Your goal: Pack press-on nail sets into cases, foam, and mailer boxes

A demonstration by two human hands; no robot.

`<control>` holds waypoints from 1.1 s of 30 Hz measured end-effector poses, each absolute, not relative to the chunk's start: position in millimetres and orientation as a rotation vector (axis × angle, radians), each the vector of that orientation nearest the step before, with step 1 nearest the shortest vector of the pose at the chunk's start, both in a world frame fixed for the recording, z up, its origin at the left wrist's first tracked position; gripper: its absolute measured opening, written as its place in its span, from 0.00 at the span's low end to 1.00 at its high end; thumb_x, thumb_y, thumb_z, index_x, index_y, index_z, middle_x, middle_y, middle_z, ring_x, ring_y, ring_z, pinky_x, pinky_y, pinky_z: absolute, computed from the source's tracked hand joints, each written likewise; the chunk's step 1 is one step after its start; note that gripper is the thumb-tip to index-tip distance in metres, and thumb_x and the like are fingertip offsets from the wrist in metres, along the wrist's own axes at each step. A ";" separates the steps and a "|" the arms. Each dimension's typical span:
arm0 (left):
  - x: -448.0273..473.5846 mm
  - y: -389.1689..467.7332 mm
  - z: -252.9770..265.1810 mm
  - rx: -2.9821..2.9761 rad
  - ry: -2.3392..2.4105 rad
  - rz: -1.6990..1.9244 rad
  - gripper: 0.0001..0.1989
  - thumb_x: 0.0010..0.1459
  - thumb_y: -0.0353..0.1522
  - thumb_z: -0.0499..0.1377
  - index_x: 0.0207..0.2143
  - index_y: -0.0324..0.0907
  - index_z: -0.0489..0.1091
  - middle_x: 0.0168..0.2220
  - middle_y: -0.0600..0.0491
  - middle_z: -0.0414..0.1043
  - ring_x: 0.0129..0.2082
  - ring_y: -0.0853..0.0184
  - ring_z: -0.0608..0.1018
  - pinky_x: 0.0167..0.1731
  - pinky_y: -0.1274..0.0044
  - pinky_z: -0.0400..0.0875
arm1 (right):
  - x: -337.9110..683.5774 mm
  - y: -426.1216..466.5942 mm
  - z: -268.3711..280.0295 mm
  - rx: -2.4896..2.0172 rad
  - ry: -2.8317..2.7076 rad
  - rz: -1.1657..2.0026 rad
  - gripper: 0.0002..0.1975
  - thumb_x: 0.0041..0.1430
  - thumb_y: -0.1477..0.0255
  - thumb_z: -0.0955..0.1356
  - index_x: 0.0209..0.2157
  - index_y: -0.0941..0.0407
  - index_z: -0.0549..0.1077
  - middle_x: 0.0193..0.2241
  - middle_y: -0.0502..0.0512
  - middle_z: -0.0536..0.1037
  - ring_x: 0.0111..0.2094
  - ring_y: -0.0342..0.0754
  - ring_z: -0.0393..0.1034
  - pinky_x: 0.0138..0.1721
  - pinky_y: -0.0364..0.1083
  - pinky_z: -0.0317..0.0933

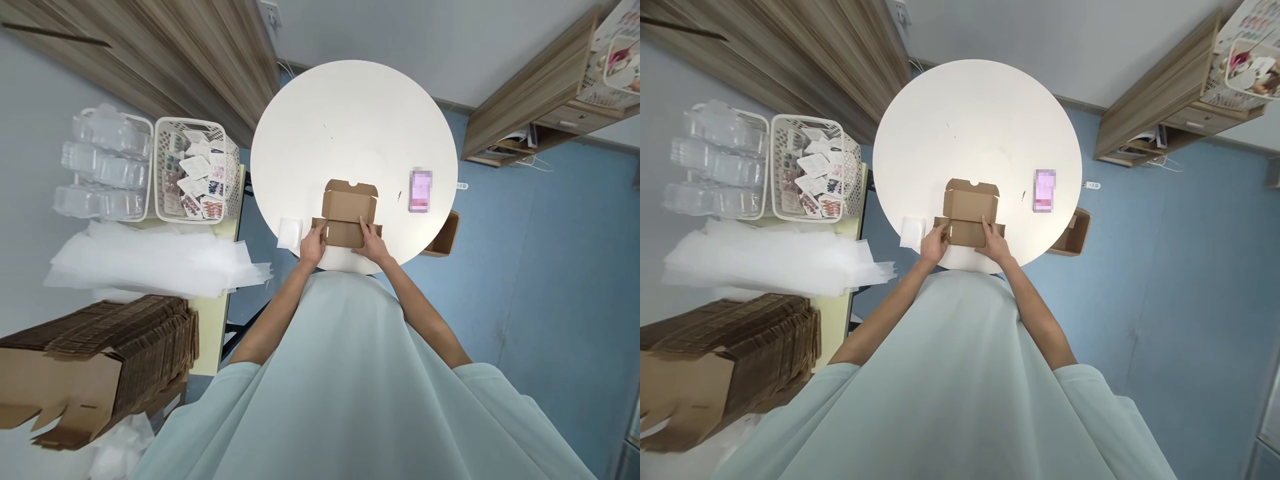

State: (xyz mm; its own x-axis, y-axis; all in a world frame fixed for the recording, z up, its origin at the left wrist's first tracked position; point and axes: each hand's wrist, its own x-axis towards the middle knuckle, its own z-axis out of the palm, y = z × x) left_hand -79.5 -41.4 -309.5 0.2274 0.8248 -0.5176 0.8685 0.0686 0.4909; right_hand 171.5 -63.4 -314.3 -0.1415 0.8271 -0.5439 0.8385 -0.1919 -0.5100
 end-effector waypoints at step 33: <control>-67.2 -39.8 -299.0 1.472 1.727 0.138 0.14 0.70 0.34 0.62 0.55 0.43 0.71 0.56 0.45 0.80 0.45 0.59 0.84 0.54 0.67 0.75 | 166.1 -62.2 -309.2 2.035 1.923 -1.205 0.65 0.61 0.61 0.79 0.81 0.41 0.31 0.77 0.69 0.53 0.66 0.70 0.69 0.55 0.60 0.75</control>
State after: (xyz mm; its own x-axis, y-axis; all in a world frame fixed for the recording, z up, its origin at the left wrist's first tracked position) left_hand -67.2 -39.8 -299.0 0.0440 0.8562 -0.5148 0.7633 0.3037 0.5702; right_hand 166.1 -62.2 -309.2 -0.1065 0.8036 -0.5855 0.8774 -0.2010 -0.4356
